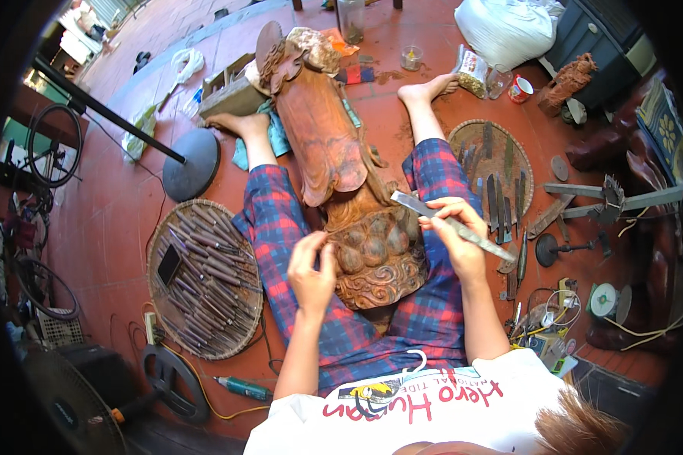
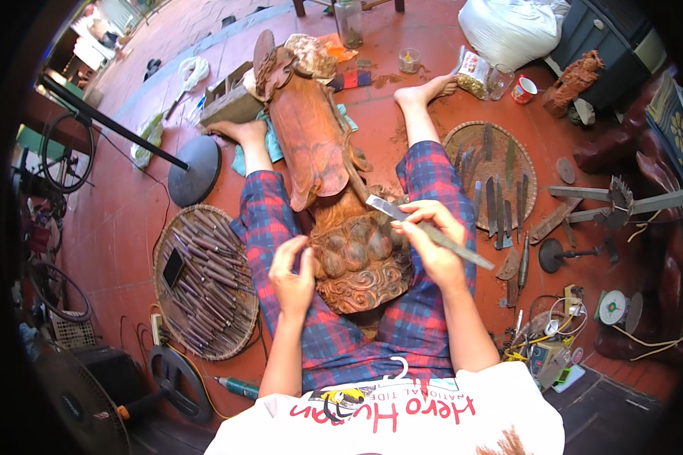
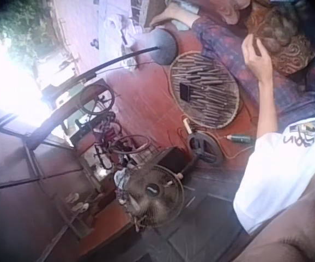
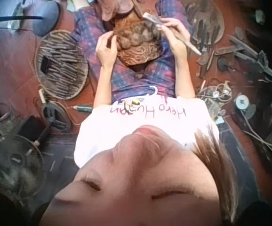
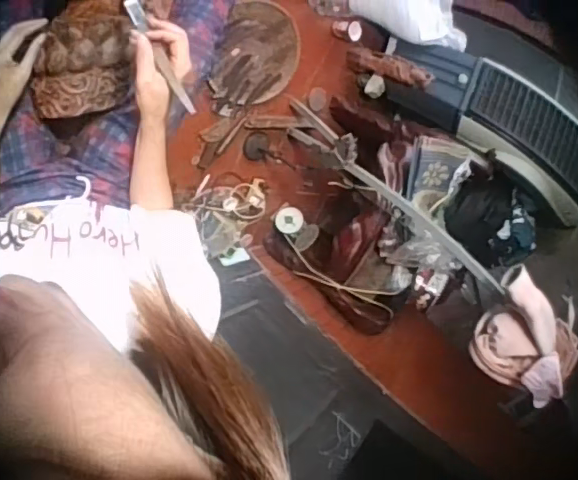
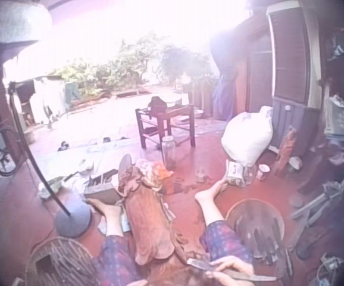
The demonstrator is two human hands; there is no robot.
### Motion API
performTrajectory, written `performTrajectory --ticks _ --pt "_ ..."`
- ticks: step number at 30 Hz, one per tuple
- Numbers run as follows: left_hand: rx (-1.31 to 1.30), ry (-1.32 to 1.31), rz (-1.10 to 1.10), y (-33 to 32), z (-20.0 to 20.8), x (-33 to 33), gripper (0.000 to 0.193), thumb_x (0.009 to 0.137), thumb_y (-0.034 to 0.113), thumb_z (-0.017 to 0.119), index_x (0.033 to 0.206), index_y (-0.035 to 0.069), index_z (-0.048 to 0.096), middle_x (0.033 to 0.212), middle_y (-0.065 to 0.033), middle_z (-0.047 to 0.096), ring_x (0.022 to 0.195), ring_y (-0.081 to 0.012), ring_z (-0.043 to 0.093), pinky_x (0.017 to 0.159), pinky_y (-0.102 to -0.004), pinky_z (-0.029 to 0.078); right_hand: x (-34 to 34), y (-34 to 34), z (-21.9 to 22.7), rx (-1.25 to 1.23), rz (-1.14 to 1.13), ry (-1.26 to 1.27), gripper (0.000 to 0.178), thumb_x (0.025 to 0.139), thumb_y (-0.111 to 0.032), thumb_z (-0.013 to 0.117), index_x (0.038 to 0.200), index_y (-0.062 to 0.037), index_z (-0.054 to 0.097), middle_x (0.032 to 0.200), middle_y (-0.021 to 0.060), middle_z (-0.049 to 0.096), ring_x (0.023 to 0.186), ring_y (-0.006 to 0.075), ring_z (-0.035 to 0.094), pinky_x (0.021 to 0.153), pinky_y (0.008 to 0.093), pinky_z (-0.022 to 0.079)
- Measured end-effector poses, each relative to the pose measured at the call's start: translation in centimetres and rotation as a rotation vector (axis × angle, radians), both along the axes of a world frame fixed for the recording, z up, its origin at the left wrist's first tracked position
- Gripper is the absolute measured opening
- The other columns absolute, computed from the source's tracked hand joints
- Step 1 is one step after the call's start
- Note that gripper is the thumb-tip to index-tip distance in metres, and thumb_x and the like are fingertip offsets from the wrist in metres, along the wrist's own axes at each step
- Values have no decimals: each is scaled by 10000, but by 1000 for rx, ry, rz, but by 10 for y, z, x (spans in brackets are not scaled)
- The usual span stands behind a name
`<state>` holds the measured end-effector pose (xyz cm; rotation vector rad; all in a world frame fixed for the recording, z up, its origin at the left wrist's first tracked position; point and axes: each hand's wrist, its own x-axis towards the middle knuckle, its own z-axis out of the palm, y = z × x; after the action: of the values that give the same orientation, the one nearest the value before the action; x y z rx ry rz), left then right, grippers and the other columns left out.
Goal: The person sits on the floor and carves a large wooden object using a small knife. They hold the object between their legs and use the tool to shape the wood, occasionally pausing to inspect the work.
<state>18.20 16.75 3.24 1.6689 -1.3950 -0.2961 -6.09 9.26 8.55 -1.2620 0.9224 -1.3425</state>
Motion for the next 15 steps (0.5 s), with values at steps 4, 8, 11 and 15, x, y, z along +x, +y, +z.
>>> performTrajectory --ticks 4,8,11,15 --pt "-47 155 -142 -1 31 -33 370 802 12 739 1164 35 664 1018 -108 660 750 -185 651 665 -281 543 34 18 5 -208 -7 345 195 770 10 770 849 0 591 970 146 681 853 204 683 739 305 546" --pt "-68 115 -291 -13 30 -27 429 756 -51 728 1171 44 669 923 -102 645 713 -168 639 643 -276 542 59 32 23 -435 170 543 182 740 71 693 849 -13 572 907 163 663 783 292 661 707 345 532" --pt "-144 98 -351 -21 22 -16 354 747 -49 706 1087 45 677 882 -114 664 703 -235 664 631 -313 545 68 30 26 -527 274 620 285 715 86 672 960 -22 574 916 140 630 835 314 609 754 376 501" --pt "-227 52 -237 -31 17 -6 165 724 -44 694 860 49 696 764 -88 674 685 -248 669 596 -338 529 78 23 39 -589 381 688 223 730 -139 773 881 -41 641 873 87 599 916 313 561 869 415 455"
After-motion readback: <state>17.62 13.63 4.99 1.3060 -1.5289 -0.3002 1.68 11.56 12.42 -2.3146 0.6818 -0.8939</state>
